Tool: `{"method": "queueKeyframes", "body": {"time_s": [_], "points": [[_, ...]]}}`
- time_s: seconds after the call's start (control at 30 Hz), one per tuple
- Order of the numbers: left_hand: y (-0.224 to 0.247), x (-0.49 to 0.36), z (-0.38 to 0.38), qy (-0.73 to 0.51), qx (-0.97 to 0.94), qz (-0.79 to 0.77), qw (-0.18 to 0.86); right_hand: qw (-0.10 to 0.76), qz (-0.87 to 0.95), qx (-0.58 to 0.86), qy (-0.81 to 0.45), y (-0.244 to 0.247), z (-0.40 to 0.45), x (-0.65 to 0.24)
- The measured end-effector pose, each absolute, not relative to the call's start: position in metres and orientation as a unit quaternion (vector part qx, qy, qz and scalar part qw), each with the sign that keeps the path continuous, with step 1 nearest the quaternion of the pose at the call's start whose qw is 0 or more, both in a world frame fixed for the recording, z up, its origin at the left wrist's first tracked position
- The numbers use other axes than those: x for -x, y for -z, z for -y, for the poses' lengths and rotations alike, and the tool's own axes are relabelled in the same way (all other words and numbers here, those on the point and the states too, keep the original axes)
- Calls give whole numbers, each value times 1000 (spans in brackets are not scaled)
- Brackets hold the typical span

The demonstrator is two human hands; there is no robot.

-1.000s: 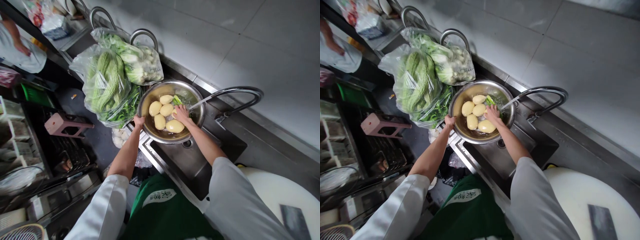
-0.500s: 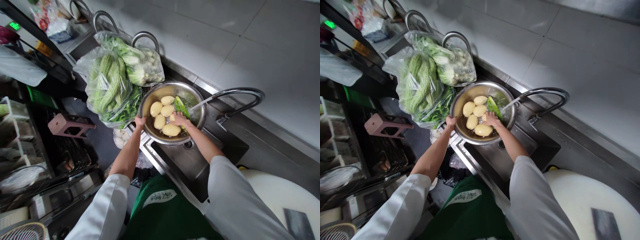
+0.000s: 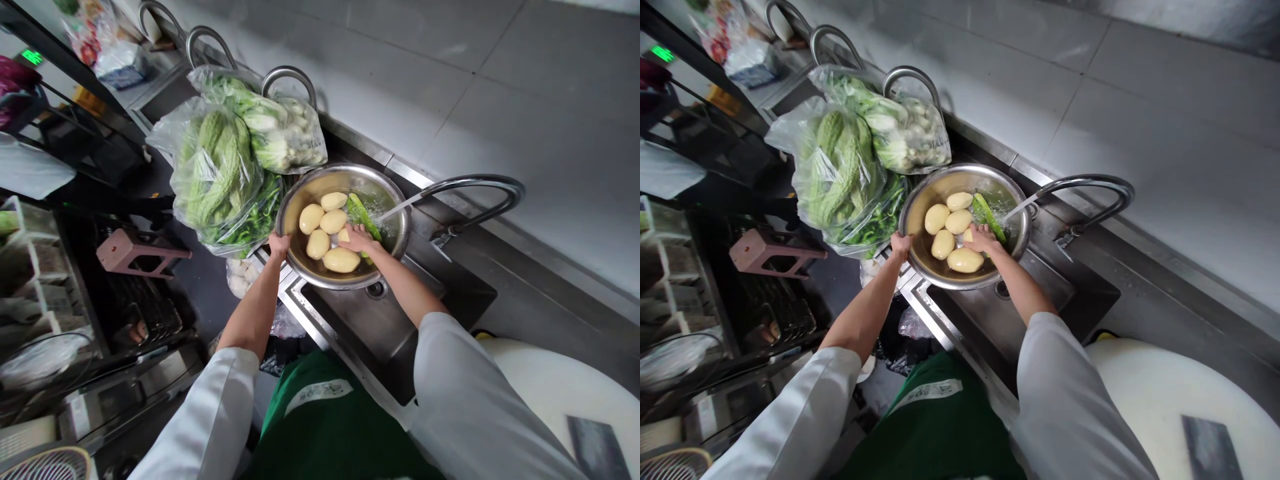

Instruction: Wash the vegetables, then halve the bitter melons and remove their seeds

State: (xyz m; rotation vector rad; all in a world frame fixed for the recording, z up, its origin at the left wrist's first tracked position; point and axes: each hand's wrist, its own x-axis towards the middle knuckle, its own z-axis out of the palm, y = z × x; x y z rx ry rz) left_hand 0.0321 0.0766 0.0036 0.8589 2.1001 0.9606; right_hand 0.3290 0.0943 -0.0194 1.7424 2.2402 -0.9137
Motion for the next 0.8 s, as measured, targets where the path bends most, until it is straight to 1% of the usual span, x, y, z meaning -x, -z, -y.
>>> {"method": "queueKeyframes", "body": {"time_s": [0.8], "points": [[2, -30, -79, -377, -327, -801, 330, 80, -733, -593, 324, 23, -99, -326]]}}
